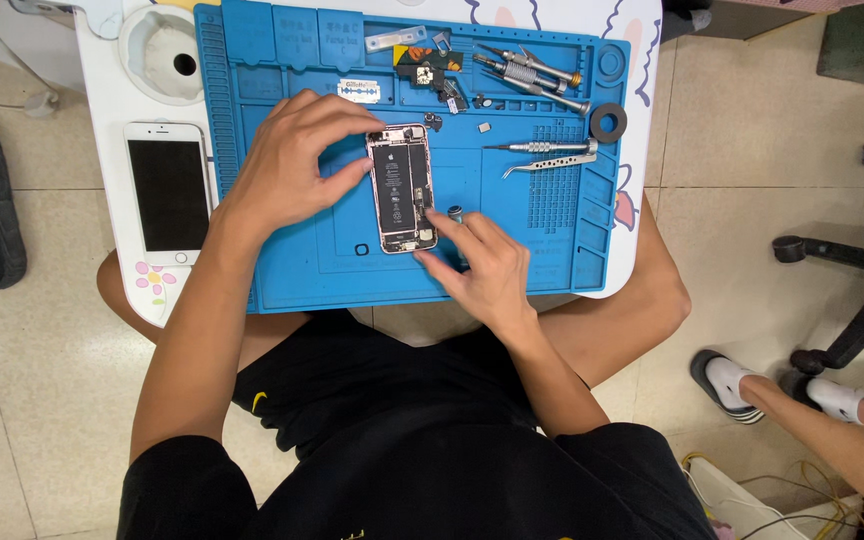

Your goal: The person uses a precision screwdriver to remove and install screws on a disassembled smartphone placed on a blue anti-static mat. They repeatedly switch between screwdriver bits and organize small components on the mat.

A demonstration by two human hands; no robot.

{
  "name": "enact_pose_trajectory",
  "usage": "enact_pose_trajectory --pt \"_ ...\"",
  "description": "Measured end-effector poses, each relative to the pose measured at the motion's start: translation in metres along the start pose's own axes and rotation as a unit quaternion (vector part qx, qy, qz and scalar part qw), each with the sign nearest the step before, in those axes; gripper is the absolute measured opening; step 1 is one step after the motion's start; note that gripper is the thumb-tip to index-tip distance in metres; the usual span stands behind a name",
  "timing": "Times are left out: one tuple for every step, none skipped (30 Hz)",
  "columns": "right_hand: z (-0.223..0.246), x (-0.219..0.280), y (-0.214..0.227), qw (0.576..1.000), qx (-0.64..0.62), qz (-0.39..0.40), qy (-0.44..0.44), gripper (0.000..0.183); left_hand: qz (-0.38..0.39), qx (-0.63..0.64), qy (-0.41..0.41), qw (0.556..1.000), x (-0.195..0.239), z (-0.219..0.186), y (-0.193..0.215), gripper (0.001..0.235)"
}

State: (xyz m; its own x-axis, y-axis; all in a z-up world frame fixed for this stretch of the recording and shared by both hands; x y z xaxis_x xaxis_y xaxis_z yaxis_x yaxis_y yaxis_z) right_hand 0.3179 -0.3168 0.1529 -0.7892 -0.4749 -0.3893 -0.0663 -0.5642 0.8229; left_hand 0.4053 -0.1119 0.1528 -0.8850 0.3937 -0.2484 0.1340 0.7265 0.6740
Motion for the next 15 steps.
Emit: enact_pose_trajectory --pt "-0.001 -0.001 -0.003 1.000 -0.008 0.010 -0.009 0.045 0.007 0.004 0.009 1.000 0.000 0.001 -0.001 0.035" --pt "0.000 -0.002 -0.004 1.000 -0.008 0.010 -0.010 0.045 0.007 0.004 0.010 1.000 0.001 0.001 -0.001 0.035" --pt "-0.002 -0.003 -0.005 0.999 -0.026 0.011 -0.022 0.046 0.018 -0.016 0.001 1.000 0.001 0.001 -0.003 0.047" --pt "-0.004 -0.004 -0.007 0.998 -0.044 0.010 -0.035 0.048 0.028 -0.037 -0.008 0.999 0.002 0.000 -0.005 0.059" --pt "-0.004 -0.007 -0.004 0.998 -0.044 0.010 -0.035 0.048 0.028 -0.038 -0.008 0.999 0.002 -0.001 -0.004 0.059" --pt "-0.006 -0.009 -0.003 0.996 -0.073 0.022 -0.046 0.048 0.036 -0.045 -0.004 0.998 0.002 -0.002 -0.005 0.063" --pt "-0.008 -0.010 -0.003 0.993 -0.101 0.034 -0.056 0.048 0.044 -0.052 -0.001 0.998 0.002 -0.002 -0.006 0.068" --pt "-0.010 -0.013 0.002 0.993 -0.101 0.034 -0.057 0.048 0.045 -0.051 0.000 0.998 0.002 -0.003 -0.006 0.068" --pt "-0.013 -0.014 0.004 0.982 -0.170 0.039 -0.071 0.040 0.046 -0.053 0.001 0.998 0.001 -0.002 -0.006 0.068" --pt "-0.015 -0.016 0.005 0.966 -0.239 0.045 -0.084 0.033 0.046 -0.054 0.003 0.997 0.001 -0.002 -0.006 0.068" --pt "-0.020 -0.014 0.004 0.966 -0.240 0.046 -0.085 0.033 0.047 -0.053 0.003 0.997 0.002 -0.002 -0.007 0.068" --pt "-0.029 -0.012 0.006 0.953 -0.284 0.016 -0.106 0.027 0.045 -0.054 0.001 0.998 0.002 -0.002 -0.007 0.069" --pt "-0.038 -0.009 0.007 0.936 -0.327 -0.014 -0.127 0.023 0.044 -0.054 0.000 0.998 0.002 -0.002 -0.006 0.069" --pt "-0.044 -0.010 0.004 0.936 -0.327 -0.013 -0.128 0.023 0.044 -0.054 0.000 0.998 0.002 -0.002 -0.006 0.069" --pt "-0.051 -0.011 0.005 0.902 -0.408 -0.059 -0.132 0.012 0.044 -0.055 0.002 0.998 0.002 -0.002 -0.006 0.069"
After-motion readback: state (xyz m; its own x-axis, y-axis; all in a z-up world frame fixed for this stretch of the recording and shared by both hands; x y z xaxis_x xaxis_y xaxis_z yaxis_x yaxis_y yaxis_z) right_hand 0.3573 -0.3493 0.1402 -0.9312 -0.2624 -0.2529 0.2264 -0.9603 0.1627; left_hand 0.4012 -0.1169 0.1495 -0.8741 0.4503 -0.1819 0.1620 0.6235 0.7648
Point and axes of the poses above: each hand's wrist, its own x-axis away from the middle knuckle, its own y-axis out of the back of the hand, z = x × y, the point moved 9 cm from there along -x, towards the middle knuckle, and after that the axes turned 6 degrees about y, right-handed, at the moved point
